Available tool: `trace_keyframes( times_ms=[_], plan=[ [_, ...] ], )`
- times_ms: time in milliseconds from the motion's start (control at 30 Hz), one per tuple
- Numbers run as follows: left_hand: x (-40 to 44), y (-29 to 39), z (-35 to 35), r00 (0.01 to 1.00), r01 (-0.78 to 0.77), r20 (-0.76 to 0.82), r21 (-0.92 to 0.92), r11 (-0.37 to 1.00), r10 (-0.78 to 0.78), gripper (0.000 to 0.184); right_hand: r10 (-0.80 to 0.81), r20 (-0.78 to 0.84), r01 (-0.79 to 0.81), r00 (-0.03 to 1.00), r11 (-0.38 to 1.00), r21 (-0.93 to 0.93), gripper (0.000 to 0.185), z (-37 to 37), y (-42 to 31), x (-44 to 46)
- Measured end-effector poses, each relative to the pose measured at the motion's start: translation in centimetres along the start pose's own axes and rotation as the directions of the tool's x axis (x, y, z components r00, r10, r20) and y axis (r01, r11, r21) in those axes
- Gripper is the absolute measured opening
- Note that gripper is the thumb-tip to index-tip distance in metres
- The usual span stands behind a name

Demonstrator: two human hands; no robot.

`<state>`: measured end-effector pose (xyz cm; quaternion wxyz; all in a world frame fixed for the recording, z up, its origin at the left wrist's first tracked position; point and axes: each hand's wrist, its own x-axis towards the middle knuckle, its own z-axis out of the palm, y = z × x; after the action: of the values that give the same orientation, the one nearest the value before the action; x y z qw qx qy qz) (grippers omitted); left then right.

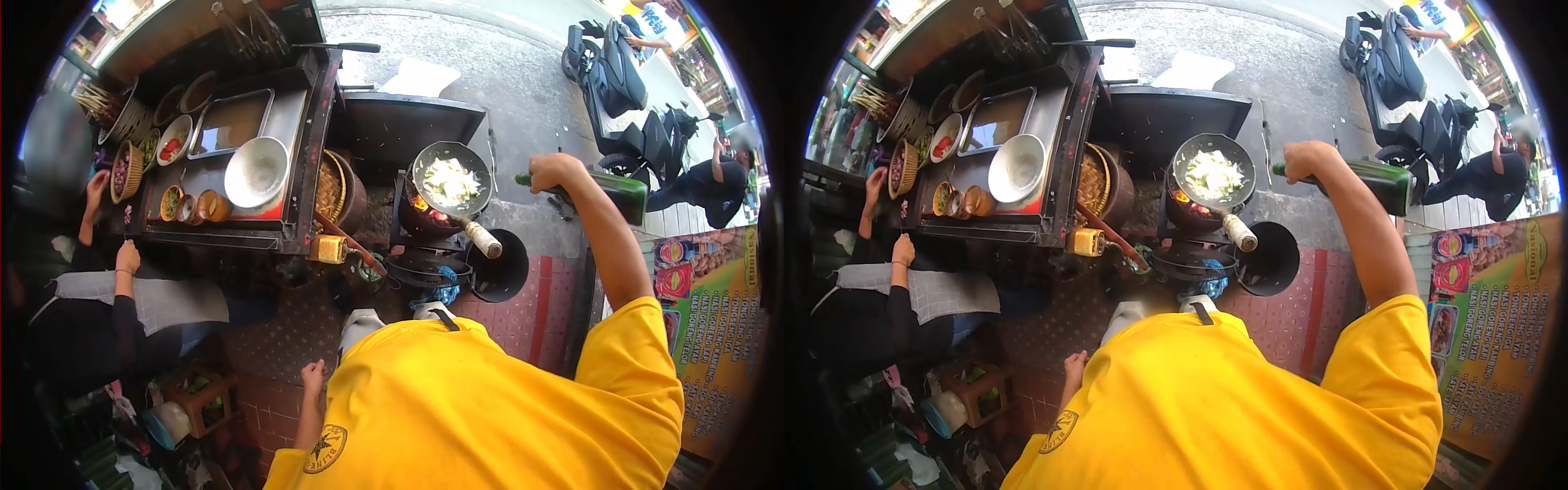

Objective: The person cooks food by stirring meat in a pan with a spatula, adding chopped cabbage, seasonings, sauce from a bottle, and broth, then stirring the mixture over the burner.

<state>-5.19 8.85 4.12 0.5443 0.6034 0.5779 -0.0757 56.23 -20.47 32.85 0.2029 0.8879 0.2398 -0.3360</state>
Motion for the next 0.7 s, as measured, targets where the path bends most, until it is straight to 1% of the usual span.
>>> trace_keyframes(
  times_ms=[67,100,133,167,200,267,300,333,367,400,433,467,500,533,567,600,633,667,700],
  plan=[
    [1.0,-0.7,-0.4,0.998,0.042,0.04,-0.018,0.999,-0.041,0.024,-0.065,0.006,0.065,0.998,0.998,0.025,0.041,-0.1,-0.5,-0.3],
    [1.9,-1.2,-0.4,0.998,0.047,0.036,-0.027,0.999,-0.046,0.024,-0.079,0.033,0.079,0.996,0.997,0.001,0.046,-0.4,0.2,0.2],
    [3.1,-2.4,-0.7,0.999,0.027,0.031,-0.088,0.996,-0.024,0.023,-0.083,0.039,0.083,0.996,0.997,-0.006,0.046,-0.5,-0.1,0.2],
    [3.5,-2.7,-0.9,0.999,0.005,0.032,-0.142,0.99,0.0,0.023,-0.018,0.021,0.017,1.0,1.0,0.009,0.046,-0.4,-0.2,-0.1],
    [3.6,-2.9,-0.6,0.999,0.004,0.039,-0.142,0.99,0.002,0.023,0.052,-0.004,-0.052,0.999,0.998,0.025,0.047,-0.5,-0.2,-0.4],
    [3.5,-1.3,-0.7,0.998,0.065,0.016,-0.077,0.995,-0.064,0.022,0.065,-0.001,-0.064,0.998,0.998,0.027,0.044,0.0,-0.8,-0.6],
    [3.2,-0.5,-0.9,0.998,0.053,0.024,-0.025,0.998,-0.052,0.017,0.003,-0.014,-0.002,1.0,1.0,0.03,0.043,0.2,-0.1,0.0],
    [3.5,-0.4,-0.8,0.998,0.058,0.015,-0.04,0.998,-0.057,0.017,-0.067,-0.024,0.067,0.997,0.997,0.022,0.043,0.0,0.3,0.6],
    [3.5,-0.7,-0.9,0.999,0.042,0.005,-0.075,0.996,-0.042,0.015,-0.008,0.005,0.008,1.0,0.997,0.077,0.043,-0.3,0.1,0.5],
    [3.6,-0.8,-1.2,1.0,0.017,-0.01,-0.111,0.994,-0.019,0.013,-0.029,0.015,0.028,0.999,0.998,0.052,0.043,0.6,0.2,1.4],
    [3.5,-0.6,-1.2,0.999,0.04,-0.003,-0.098,0.994,-0.04,0.011,-0.052,0.01,0.052,0.999,0.998,0.029,0.044,1.2,0.3,2.2],
    [3.3,-0.4,-1.2,0.998,0.059,-0.001,-0.09,0.994,-0.059,0.009,-0.076,-0.007,0.076,0.997,0.995,0.06,0.044,1.1,0.1,2.0],
    [3.3,-0.7,-1.4,0.998,0.061,-0.007,-0.092,0.994,-0.062,0.01,-0.11,-0.079,0.122,0.991,0.979,0.163,0.044,0.6,-0.1,0.8],
    [3.6,-1.7,-1.6,0.998,0.059,-0.011,-0.123,0.991,-0.06,0.01,-0.122,-0.236,0.19,0.964,0.939,0.288,0.049,0.6,0.1,-0.5],
    [3.2,-1.8,-1.8,0.998,0.048,-0.036,-0.132,0.99,-0.054,0.011,-0.118,-0.352,0.268,0.928,0.87,0.413,0.05,1.3,1.1,-0.4],
    [3.5,-2.7,-2.1,0.998,0.057,-0.032,-0.119,0.991,-0.062,0.011,-0.122,-0.337,0.312,0.933,0.74,0.596,0.046,0.1,0.6,-1.6],
    [3.8,-4.2,-2.1,0.998,0.027,-0.047,-0.111,0.993,-0.032,0.013,-0.022,-0.405,0.34,0.914,0.587,0.735,0.041,-1.0,-0.8,-3.4],
    [3.5,-4.5,-2.3,0.997,0.053,-0.051,-0.074,0.996,-0.057,0.014,0.088,-0.434,0.367,0.896,0.403,0.839,0.038,-2.1,-2.2,-5.1],
    [3.3,-4.6,-2.4,0.996,0.08,-0.048,-0.033,0.996,-0.082,0.016,0.136,-0.532,0.472,0.836,0.316,0.823,0.035,-3.2,-3.4,-5.8]
  ],
)
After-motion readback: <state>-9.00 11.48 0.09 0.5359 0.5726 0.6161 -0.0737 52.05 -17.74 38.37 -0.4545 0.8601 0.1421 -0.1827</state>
